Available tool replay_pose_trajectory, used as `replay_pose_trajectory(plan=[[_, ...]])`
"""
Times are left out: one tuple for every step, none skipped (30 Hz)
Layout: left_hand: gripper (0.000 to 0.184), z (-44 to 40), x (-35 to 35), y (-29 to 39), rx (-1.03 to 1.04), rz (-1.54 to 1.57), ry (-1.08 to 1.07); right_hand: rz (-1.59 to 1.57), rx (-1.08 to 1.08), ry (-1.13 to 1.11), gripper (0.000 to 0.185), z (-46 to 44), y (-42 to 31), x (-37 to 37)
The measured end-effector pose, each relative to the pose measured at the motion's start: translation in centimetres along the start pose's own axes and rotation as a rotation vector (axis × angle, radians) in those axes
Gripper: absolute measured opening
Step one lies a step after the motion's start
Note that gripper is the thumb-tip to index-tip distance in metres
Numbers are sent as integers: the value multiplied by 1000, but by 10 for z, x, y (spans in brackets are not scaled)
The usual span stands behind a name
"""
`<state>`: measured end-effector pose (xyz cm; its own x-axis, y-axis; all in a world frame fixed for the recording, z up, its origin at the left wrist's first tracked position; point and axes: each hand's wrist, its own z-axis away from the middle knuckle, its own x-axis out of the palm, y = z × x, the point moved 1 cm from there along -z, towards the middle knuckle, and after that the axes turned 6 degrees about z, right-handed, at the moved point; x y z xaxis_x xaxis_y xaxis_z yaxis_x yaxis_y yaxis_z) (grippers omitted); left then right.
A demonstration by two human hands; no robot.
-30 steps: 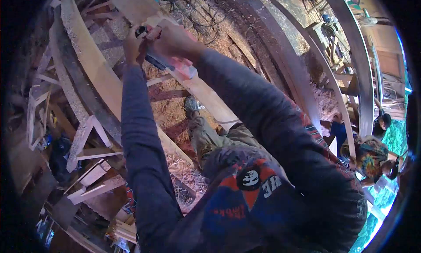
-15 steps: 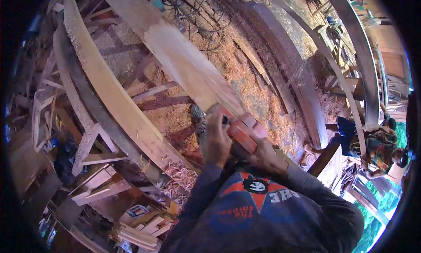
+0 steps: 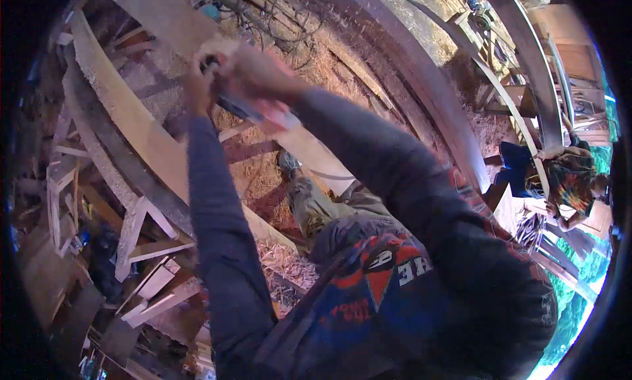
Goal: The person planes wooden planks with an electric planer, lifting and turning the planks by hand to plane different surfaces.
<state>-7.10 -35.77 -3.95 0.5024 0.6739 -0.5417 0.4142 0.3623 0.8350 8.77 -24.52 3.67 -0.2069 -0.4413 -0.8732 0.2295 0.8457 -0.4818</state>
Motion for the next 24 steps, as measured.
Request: replay_pose_trajectory(plan=[[42, 47, 6, 42, 6, -131, 18, -2, 56, 92, 29, 42, -1, -5], [41, 85, 23, 45, 131, -145, 66, -8, 112, 185, 25, 84, -2, -11], [40, 130, 42, 68, 75, -87, 81, -65, 144, 240, 24, 128, 2, -20], [39, 175, 61, 94, 20, -28, 99, -214, 196, 193, 25, 179, 2, -32], [40, 213, 74, 121, -81, 194, 1, -377, 285, 123, 28, 230, 2, -45], [41, 256, 88, 144, -72, 153, 48, -521, 401, 34, 32, 277, -1, -59], [39, 292, 106, 152, -53, 220, 31, -596, 514, -76, 37, 316, -7, -75], [38, 318, 115, 172, -82, 334, 10, -614, 608, -183, 42, 342, -14, -91], [38, 346, 123, 179, -84, 228, -30, -586, 664, -274, 48, 360, -23, -108], [39, 360, 127, 178, -86, 113, -67, -457, 569, -244, 49, 367, -30, -119], [39, 355, 126, 176, -63, 112, -77, -459, 575, -219, 49, 370, -27, -110], [40, 349, 122, 174, -27, 107, -55, -441, 561, -257, 49, 365, -26, -102], [42, 340, 117, 173, 7, 101, -31, -422, 546, -297, 48, 357, -25, -97], [42, 325, 112, 166, 20, 98, -36, -426, 548, -283, 48, 348, -22, -91], [43, 299, 103, 156, 16, 126, -34, -601, 610, -288, 52, 310, -30, -105], [43, 273, 94, 144, 6, 155, -29, -701, 595, -220, 51, 281, -28, -92], [43, 246, 86, 128, -21, 186, -13, -800, 574, -153, 50, 252, -27, -78], [42, 213, 73, 118, -51, 215, 3, -774, 521, -85, 41, 223, -26, -69], [42, 179, 54, 105, -137, -1, -65, -706, 460, -9, 33, 188, -23, -59], [45, 142, 46, 59, -180, -43, -109, -430, 344, 85, 27, 153, -22, -51], [47, 104, 37, 31, 160, -99, 82, -141, 254, 191, 24, 116, -16, -43], [49, 68, 16, 46, 31, 24, 3, 102, 201, 295, 26, 81, -11, -37], [48, 23, 10, 9, -102, 109, 41, 80, 207, 284, 25, 47, -12, -36], [45, 7, -5, 32, -28, 182, 11, -6, 263, 211, 25, 16, -19, -42]])
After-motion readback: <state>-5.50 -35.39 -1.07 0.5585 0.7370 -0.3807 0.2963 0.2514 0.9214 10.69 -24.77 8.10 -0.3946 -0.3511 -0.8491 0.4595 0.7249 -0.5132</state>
